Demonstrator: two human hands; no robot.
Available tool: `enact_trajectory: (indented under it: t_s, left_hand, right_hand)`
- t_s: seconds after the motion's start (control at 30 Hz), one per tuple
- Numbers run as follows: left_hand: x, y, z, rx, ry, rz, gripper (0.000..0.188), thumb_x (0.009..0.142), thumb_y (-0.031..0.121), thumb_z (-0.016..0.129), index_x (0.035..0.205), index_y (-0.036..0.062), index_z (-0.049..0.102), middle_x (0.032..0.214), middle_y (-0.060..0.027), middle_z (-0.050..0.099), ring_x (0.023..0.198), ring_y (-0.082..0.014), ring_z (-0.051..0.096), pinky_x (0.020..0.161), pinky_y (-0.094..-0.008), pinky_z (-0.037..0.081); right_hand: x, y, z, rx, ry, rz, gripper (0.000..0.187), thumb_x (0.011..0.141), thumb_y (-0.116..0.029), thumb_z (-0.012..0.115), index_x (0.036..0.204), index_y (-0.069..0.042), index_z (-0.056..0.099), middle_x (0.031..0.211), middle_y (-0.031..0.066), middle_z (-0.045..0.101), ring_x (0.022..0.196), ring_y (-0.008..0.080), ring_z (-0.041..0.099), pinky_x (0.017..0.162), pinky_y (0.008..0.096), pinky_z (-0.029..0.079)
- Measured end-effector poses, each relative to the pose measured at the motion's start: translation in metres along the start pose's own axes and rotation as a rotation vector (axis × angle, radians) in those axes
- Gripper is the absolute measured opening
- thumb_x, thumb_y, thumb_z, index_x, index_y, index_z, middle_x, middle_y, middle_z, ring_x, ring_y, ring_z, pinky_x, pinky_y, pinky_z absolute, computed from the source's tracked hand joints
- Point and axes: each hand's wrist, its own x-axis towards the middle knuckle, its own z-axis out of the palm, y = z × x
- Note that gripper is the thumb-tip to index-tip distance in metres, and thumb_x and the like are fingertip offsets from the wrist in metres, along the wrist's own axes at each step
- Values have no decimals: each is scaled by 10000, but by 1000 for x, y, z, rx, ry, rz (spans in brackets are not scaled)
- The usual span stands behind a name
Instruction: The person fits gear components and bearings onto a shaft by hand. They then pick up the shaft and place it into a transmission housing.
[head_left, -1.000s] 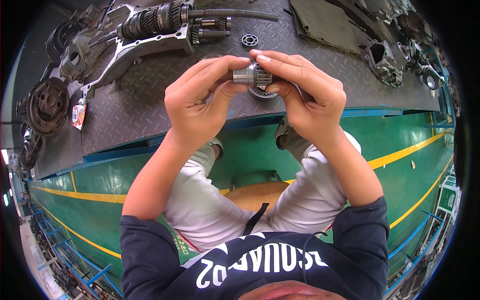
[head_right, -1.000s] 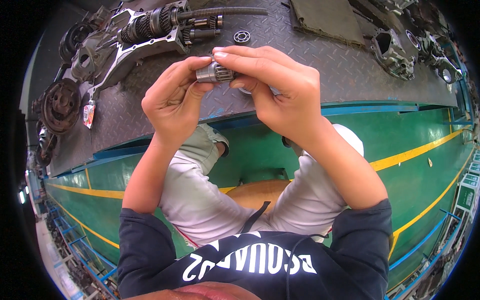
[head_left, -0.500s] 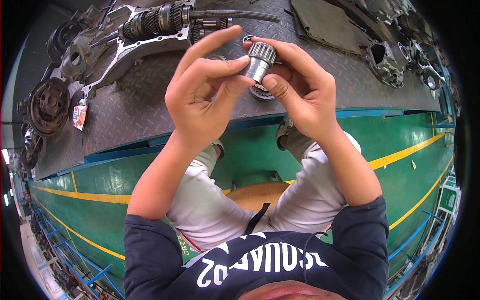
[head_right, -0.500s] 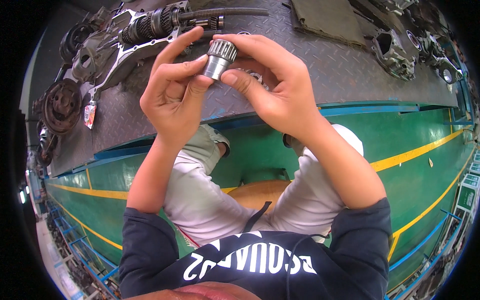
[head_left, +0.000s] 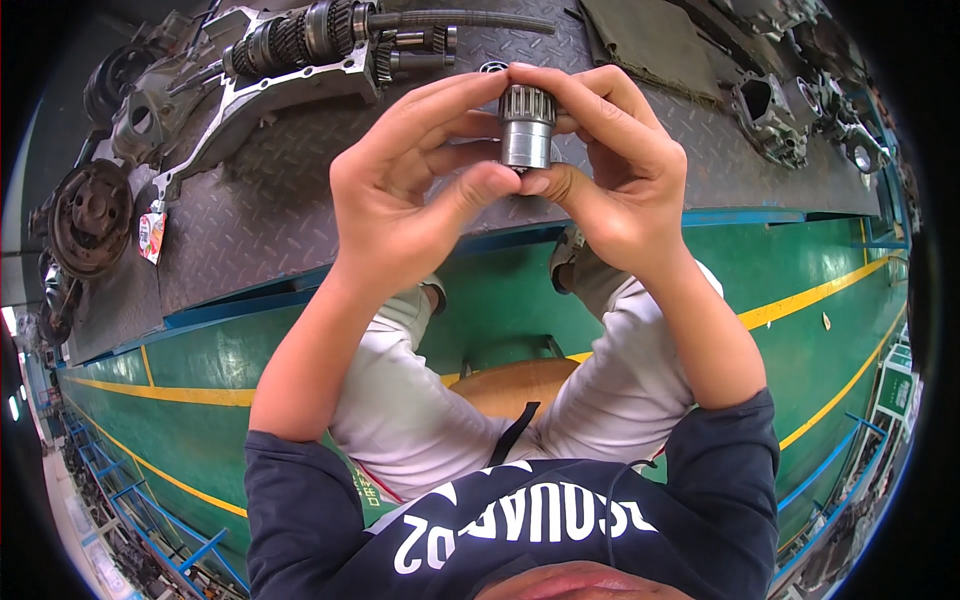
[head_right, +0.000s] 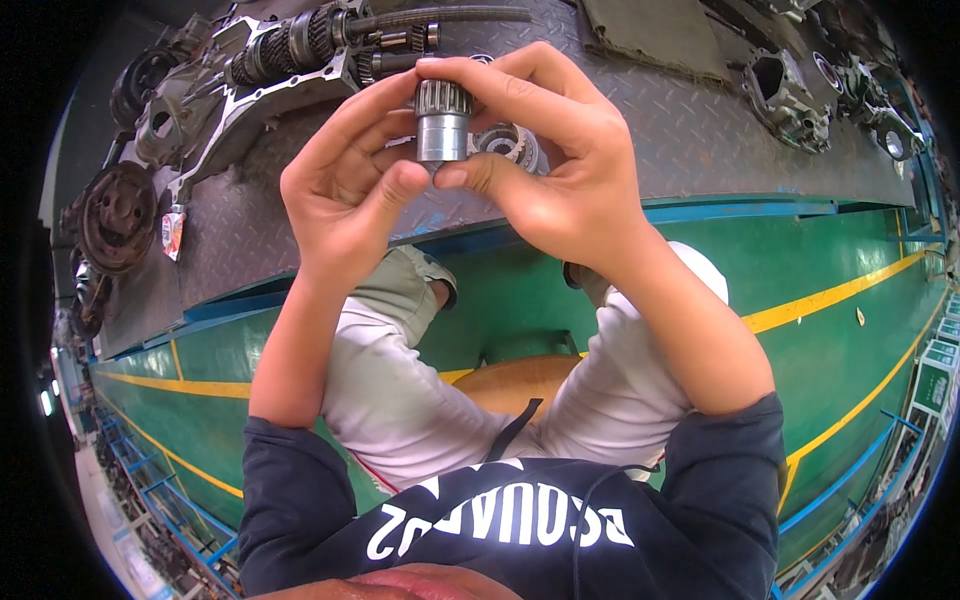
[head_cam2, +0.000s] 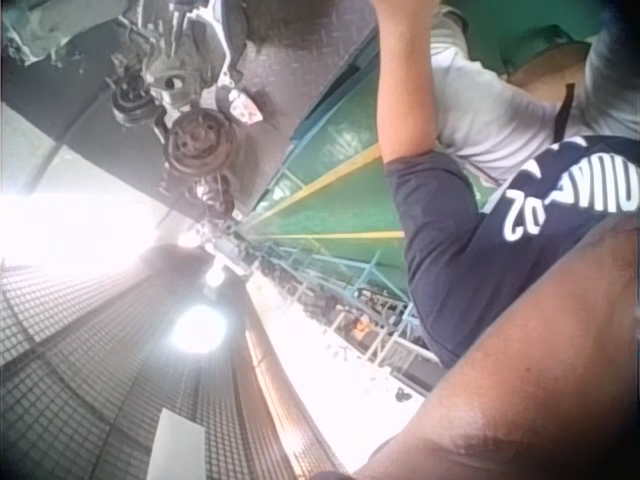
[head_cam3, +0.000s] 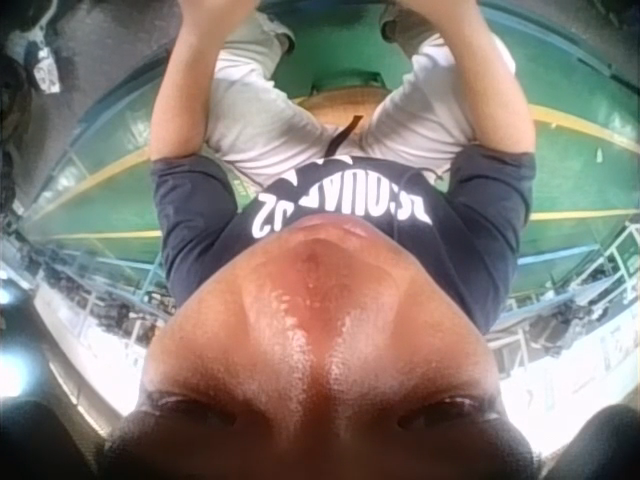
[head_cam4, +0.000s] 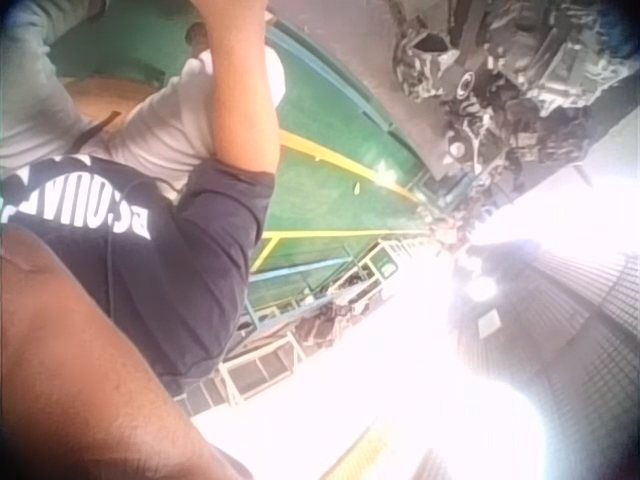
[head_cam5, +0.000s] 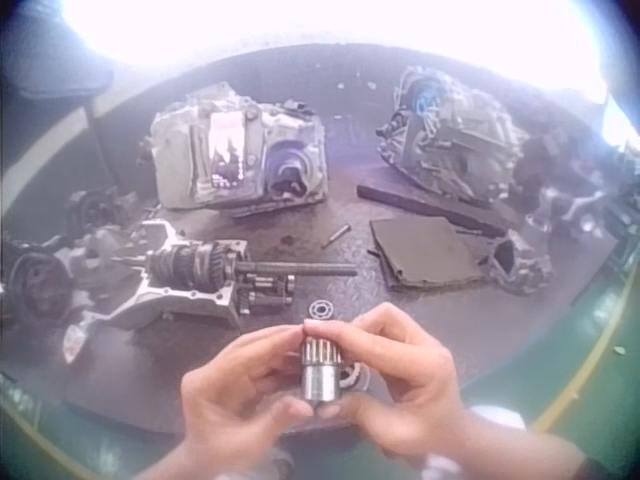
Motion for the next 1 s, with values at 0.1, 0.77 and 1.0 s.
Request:
enact_trajectory:
  t_s: [0.1,0.77,1.0]
  left_hand:
    - [-2,-3,3,-89,-3,36,587,914,-50,805,1461,-65,592,1432,-155,573,1155,-226,676,970,-347,636]
    - [0,-9,-1,-155,135,1,303,912,-113,777,1190,-102,658,1398,-196,607,1144,-223,703,993,-343,637]
    - [-1,-11,2,-30,146,24,277,910,-131,771,1152,-86,643,1290,-211,685,1116,-227,727,953,-328,638]
  right_hand:
    - [0,0,0,-28,-6,-26,720,762,-30,905,1432,52,656,1142,61,605,1008,145,572,922,276,491]
    - [-1,4,14,319,123,147,408,1004,-29,730,1405,5,656,1182,93,729,1069,146,703,939,299,587]
    - [-1,1,14,369,96,219,266,1047,-22,670,1308,21,701,1134,71,751,1009,124,709,885,274,577]
